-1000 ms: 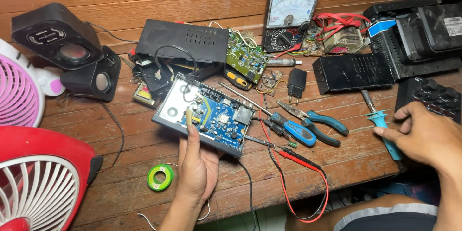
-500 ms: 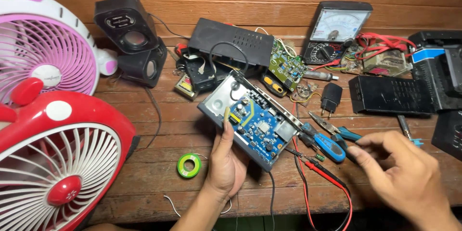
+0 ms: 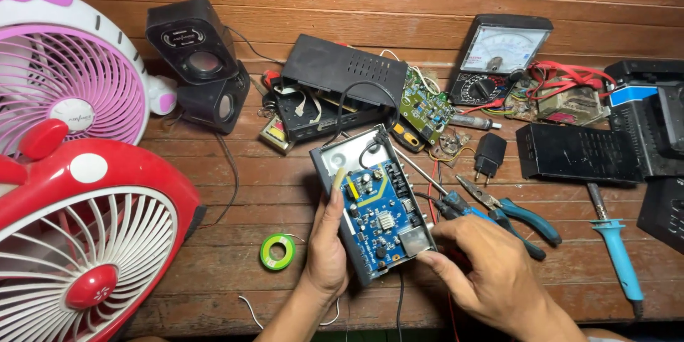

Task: Assembling the outer casing of a digital set-top box, using pliers and a screwdriver to ensure a proper fit of the metal cover.

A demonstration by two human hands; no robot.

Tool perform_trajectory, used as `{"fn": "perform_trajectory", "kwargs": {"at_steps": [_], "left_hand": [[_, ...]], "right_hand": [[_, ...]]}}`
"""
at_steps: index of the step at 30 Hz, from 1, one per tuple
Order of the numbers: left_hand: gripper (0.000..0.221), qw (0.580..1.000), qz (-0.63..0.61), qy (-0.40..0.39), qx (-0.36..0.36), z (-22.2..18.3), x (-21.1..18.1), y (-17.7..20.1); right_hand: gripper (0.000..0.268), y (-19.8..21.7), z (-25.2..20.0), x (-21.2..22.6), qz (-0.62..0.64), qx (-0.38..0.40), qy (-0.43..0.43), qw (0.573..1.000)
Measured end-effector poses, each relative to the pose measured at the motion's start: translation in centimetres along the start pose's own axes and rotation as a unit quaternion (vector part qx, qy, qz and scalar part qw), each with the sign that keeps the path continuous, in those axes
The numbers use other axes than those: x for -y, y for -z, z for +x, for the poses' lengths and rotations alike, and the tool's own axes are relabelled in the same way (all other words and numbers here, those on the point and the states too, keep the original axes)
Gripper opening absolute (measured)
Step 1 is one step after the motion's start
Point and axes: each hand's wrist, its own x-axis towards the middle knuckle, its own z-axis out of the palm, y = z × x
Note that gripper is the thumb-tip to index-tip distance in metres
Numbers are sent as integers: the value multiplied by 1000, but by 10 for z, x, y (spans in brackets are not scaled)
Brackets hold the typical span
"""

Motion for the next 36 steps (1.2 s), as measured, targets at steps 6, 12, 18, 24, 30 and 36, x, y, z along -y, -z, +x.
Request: {"fn": "perform_trajectory", "kwargs": {"at_steps": [6, 12, 18, 24, 30, 36], "left_hand": [[71, 998, 3, 26, -56, -4, -11, -13], [68, 996, 53, 14, -77, 2, -3, -6], [66, 990, 42, 27, -129, -3, -8, -24], [67, 983, 58, 17, -173, -4, -8, -32], [63, 975, 25, 32, -219, -8, -15, -50], [63, 982, 37, 16, -182, 1, -4, -23]], "right_hand": [[28, 4, 9, 5, 8, 52, 33, 998], [25, 51, 26, -39, -99, -34, 54, 993], [85, 104, 13, -144, -256, 108, -164, 946], [104, 106, 36, -171, -261, 268, -268, 888], [97, 93, 44, -171, -257, 287, -275, 881], [95, 102, 43, -162, -260, 223, -202, 917]]}}
